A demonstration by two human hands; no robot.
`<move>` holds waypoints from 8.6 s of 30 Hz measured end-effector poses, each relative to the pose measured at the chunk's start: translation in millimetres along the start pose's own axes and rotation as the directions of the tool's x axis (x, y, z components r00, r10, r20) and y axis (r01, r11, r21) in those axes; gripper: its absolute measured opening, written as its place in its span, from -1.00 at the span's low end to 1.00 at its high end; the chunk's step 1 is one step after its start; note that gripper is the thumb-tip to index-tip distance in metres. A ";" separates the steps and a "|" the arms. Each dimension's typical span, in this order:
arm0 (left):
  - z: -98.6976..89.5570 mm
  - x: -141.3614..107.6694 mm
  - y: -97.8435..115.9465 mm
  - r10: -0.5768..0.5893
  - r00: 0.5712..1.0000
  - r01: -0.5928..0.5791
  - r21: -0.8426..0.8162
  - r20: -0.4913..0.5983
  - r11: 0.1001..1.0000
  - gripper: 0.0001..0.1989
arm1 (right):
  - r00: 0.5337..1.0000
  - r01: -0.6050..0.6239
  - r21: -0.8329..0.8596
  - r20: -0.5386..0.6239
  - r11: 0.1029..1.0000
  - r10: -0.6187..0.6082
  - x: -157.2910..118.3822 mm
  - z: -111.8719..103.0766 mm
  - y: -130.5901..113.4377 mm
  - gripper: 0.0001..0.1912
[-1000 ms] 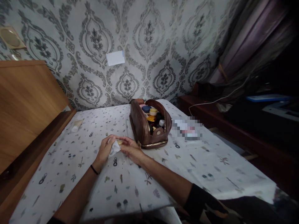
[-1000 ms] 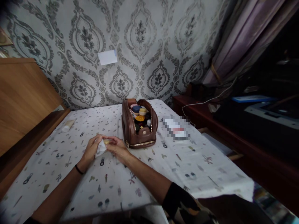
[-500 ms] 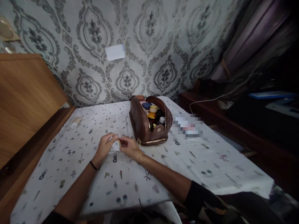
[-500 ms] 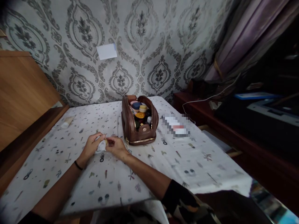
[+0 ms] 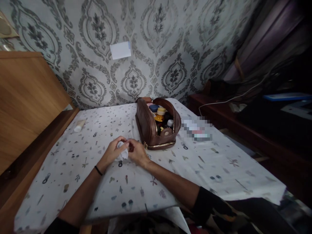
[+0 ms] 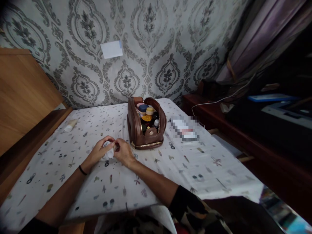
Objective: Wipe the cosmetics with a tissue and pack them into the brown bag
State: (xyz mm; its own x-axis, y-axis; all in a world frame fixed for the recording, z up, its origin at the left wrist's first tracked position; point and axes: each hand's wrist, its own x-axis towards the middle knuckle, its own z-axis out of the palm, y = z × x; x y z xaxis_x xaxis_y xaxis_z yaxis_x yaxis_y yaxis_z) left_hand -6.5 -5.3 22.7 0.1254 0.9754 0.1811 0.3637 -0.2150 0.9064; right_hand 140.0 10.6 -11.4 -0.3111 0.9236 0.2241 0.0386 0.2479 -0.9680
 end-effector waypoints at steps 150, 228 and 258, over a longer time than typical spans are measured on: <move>2.0 -1.2 -8.1 0.044 0.993 -0.040 0.038 -0.109 0.998 -0.66 | 0.991 -0.118 0.359 -0.017 0.926 0.133 0.8 4.9 8.6 -0.51; 1.9 -1.6 -8.7 0.024 0.985 -0.014 0.060 -0.168 0.998 -0.66 | 0.994 -0.105 0.236 -0.004 0.966 0.109 -3.0 4.2 1.9 -0.63; 2.6 -1.6 -4.9 0.012 0.982 -0.011 0.008 -0.188 1.000 -0.59 | 0.973 -0.227 0.415 0.053 0.881 0.225 -1.7 4.6 -4.1 -0.52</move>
State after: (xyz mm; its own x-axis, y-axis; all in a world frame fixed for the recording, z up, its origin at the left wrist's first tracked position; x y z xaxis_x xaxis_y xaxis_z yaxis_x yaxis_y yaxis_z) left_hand -6.1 -6.0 17.0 -0.0457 0.9643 0.2608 0.3693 -0.2262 0.9014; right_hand 136.1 6.7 -8.4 -0.3442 0.9389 -0.0061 -0.2891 -0.1122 -0.9507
